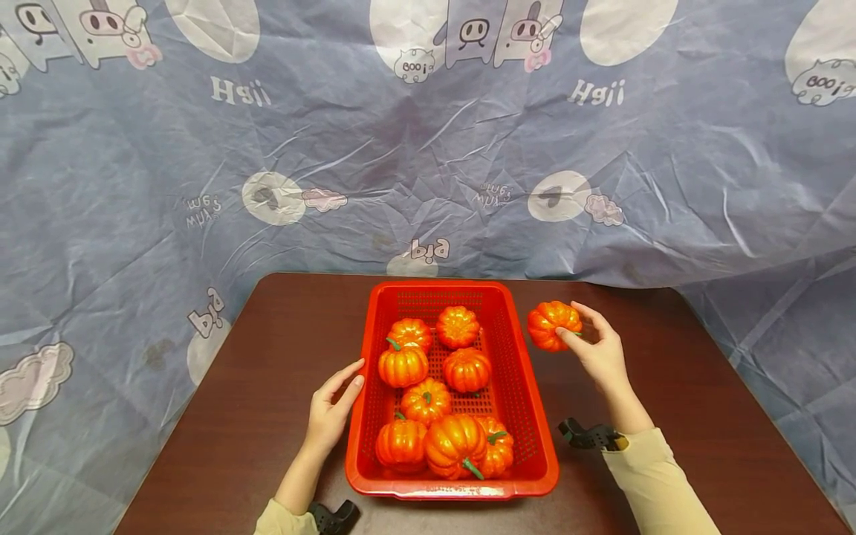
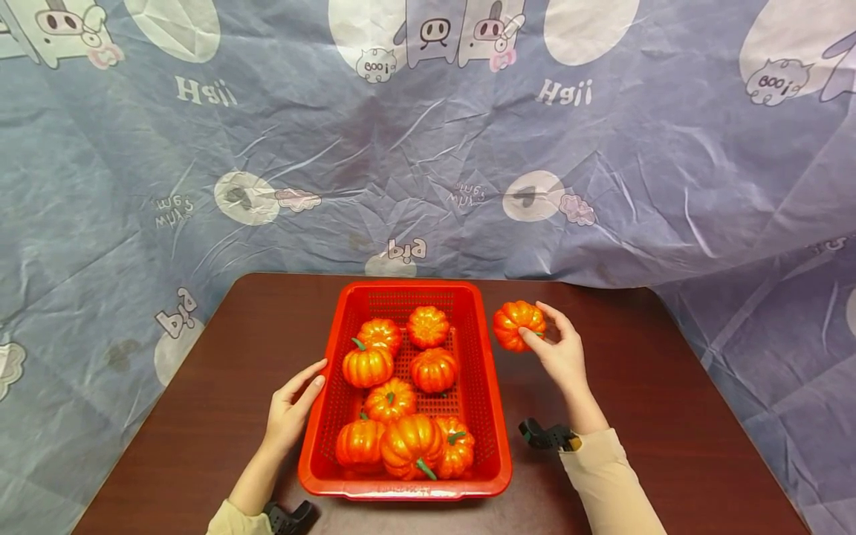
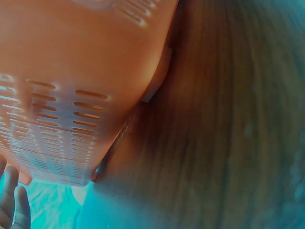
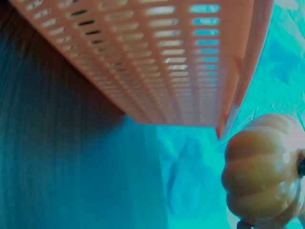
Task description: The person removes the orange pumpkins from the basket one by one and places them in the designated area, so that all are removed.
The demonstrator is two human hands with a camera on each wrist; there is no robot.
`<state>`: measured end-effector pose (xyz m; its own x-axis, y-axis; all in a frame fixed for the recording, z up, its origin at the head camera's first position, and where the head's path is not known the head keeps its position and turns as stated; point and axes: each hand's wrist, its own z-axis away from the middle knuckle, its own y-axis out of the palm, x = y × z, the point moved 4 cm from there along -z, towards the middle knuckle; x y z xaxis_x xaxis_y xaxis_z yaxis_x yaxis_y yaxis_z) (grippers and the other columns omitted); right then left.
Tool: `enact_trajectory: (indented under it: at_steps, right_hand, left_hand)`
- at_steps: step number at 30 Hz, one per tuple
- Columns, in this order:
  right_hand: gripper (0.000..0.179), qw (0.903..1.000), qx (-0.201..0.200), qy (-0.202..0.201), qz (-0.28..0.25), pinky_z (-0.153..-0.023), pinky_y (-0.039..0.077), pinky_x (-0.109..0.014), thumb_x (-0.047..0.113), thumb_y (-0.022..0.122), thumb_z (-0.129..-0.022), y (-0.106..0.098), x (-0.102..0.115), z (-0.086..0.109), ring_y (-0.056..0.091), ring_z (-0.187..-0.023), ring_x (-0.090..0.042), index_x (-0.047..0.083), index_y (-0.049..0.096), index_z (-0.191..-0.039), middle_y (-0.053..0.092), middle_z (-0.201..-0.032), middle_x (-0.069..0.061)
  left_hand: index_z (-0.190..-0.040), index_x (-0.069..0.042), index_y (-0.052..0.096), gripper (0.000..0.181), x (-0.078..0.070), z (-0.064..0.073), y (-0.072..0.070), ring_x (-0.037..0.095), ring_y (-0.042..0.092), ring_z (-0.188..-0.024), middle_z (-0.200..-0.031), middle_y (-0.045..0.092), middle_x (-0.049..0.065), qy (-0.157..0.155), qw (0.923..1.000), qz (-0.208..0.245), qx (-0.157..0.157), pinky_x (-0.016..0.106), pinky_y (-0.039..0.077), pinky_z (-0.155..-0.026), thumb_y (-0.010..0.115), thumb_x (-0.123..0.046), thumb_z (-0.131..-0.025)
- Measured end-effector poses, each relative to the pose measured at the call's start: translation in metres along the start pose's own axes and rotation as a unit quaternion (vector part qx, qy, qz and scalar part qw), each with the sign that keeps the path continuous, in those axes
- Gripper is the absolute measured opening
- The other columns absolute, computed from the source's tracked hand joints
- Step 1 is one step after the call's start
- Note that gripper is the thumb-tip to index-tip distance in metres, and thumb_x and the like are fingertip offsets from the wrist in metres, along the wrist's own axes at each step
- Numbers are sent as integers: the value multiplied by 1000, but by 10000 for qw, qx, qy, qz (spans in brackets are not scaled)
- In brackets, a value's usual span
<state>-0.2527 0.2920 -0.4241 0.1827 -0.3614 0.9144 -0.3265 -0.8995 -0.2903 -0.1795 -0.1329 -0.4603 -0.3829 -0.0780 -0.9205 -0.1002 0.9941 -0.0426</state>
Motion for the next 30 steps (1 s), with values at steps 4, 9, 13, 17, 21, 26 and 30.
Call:
enact_trajectory:
  at_steps: [4,9,13,17,21,26,30]
  right_hand:
    - [54,9995,-64,288,152,-67,47,-12,14,72,-83,-1,-10,-1,55,-85,-3,6,52,-133,59,-104,6]
    - [55,9979,33,602,239,-67,47,-11,20,70,-85,2,-23,-5,55,-84,0,5,50,-134,60,-105,1]
    - [55,9965,112,765,326,-67,46,-11,21,69,-86,4,-32,-8,53,-84,-2,4,49,-134,58,-112,-10]
    - [56,9946,174,901,482,-65,44,-10,22,68,-86,5,-40,-10,51,-82,1,4,49,-135,55,-119,-17]
    - [56,9933,201,1024,494,-66,43,-9,22,67,-86,6,-45,-11,51,-86,-2,3,48,-135,53,-124,-19]
    - [54,9925,105,1040,628,-68,39,-8,22,67,-86,9,-55,-11,51,-102,-22,4,50,-134,52,-128,-20]
    - [53,9912,-4,1105,733,-74,40,-14,24,67,-86,10,-64,-11,51,-107,-30,5,51,-133,51,-129,-21]
  left_hand:
    - [-119,9,60,29,-1,1,0,9,58,-99,-118,60,24,-35,10000,2,-7,17,47,-82,57,3,-90]
    - [-120,8,60,30,-1,2,0,9,59,-95,-116,61,23,-121,9999,6,-8,18,49,-79,57,2,-91]
    - [-120,9,59,30,-1,2,1,8,59,-94,-115,62,23,-166,9999,34,29,19,50,-77,56,2,-91]
    - [-121,8,59,30,-2,2,1,8,60,-94,-114,62,23,-200,9998,13,40,19,50,-78,56,1,-92]
    - [-121,8,59,30,-1,2,1,8,60,-93,-113,62,23,-200,9998,6,35,19,50,-77,56,1,-92]
    - [-121,9,58,30,0,2,0,8,60,-92,-113,62,24,-172,9998,21,52,20,50,-77,56,1,-92]
    - [-121,8,59,30,1,3,0,8,60,-92,-111,63,23,-163,9999,-4,44,20,50,-77,56,1,-92]
